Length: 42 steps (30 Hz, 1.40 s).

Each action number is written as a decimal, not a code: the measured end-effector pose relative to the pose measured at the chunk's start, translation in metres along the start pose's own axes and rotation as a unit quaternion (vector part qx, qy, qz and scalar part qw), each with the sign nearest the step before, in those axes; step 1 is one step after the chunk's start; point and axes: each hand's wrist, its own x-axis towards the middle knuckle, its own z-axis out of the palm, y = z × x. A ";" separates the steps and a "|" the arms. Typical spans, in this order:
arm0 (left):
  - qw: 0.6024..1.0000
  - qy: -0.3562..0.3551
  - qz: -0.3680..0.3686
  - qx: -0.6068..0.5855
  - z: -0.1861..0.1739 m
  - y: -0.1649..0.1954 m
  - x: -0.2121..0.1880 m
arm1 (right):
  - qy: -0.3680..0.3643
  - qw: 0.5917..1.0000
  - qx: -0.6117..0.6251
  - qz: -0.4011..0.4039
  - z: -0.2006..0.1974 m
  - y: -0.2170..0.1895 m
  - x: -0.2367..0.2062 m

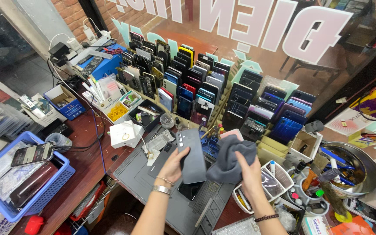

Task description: The person wipes mobile phones one at a time with a gray cloth and slots each cleaned phone into a wooden display rack behind the counter. They pick phones from the work mat, rub both sides with the cloth, and press each phone into a rack slot.

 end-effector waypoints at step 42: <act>0.980 -0.154 -0.126 -0.028 0.161 -0.104 0.055 | 0.137 0.976 -0.140 -0.091 -0.036 -0.032 0.006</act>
